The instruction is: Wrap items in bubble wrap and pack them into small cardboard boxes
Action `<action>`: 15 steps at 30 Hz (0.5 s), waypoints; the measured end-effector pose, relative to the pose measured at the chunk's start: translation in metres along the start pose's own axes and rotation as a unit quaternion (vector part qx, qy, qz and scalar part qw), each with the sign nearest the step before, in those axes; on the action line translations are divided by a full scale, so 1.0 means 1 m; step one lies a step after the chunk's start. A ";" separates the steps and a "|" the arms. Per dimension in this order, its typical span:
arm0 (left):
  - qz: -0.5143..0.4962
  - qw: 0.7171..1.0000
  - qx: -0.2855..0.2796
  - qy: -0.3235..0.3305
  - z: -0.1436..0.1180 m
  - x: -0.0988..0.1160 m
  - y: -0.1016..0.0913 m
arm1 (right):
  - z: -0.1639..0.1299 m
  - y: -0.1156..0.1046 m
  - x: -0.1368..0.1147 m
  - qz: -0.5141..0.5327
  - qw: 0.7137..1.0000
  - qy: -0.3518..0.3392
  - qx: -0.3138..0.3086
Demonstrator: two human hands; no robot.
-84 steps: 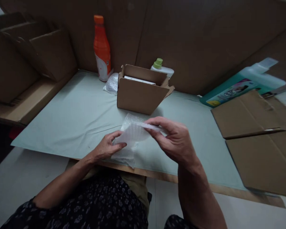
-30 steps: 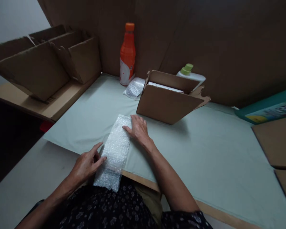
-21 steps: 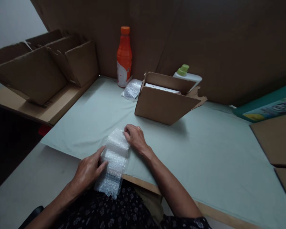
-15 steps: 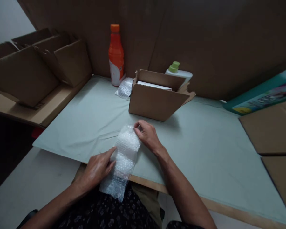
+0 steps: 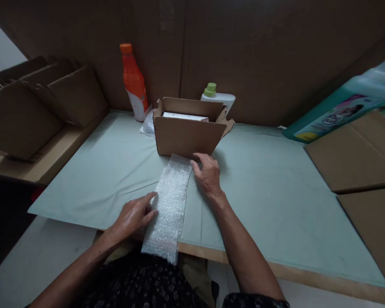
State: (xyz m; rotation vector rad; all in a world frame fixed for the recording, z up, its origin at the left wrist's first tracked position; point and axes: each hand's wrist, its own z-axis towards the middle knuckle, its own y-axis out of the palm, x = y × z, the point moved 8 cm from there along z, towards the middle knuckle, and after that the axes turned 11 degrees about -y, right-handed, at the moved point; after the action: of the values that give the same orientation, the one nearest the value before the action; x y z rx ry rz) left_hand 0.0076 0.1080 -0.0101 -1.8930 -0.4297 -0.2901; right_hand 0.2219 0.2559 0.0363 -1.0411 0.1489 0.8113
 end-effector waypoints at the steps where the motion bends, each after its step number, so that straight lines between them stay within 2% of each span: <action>1: -0.018 1.000 0.025 0.001 0.004 -0.003 -0.009 | -0.004 -0.007 0.010 0.003 1.000 0.026 0.017; 3: -0.058 0.994 0.090 0.008 0.020 -0.007 -0.031 | -0.011 -0.018 0.032 0.001 0.996 0.083 0.042; 6: -0.155 0.975 0.159 0.022 0.059 -0.003 -0.061 | -0.014 -0.025 0.059 -0.012 0.985 0.162 0.065; 8: -0.229 0.958 0.169 0.016 0.094 0.004 -0.073 | -0.009 -0.019 0.069 -0.009 0.981 0.187 0.051; 11: -0.295 0.941 0.163 0.027 0.139 0.022 -0.081 | 0.006 -0.003 0.077 0.001 0.983 0.186 -0.008; 13: -0.310 0.934 0.172 0.051 0.159 0.035 -0.086 | 0.019 0.004 0.083 0.003 0.984 0.176 -0.023; 15: -0.315 0.928 0.189 0.064 0.173 0.044 -0.091 | 0.034 0.006 0.090 0.010 0.986 0.168 -0.008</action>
State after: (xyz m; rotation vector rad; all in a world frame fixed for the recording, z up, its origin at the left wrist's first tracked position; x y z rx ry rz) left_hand 0.0077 0.3056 0.0238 -1.3085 -0.9332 -0.6992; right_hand 0.2733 0.3321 0.0074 -1.1879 0.4415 0.6495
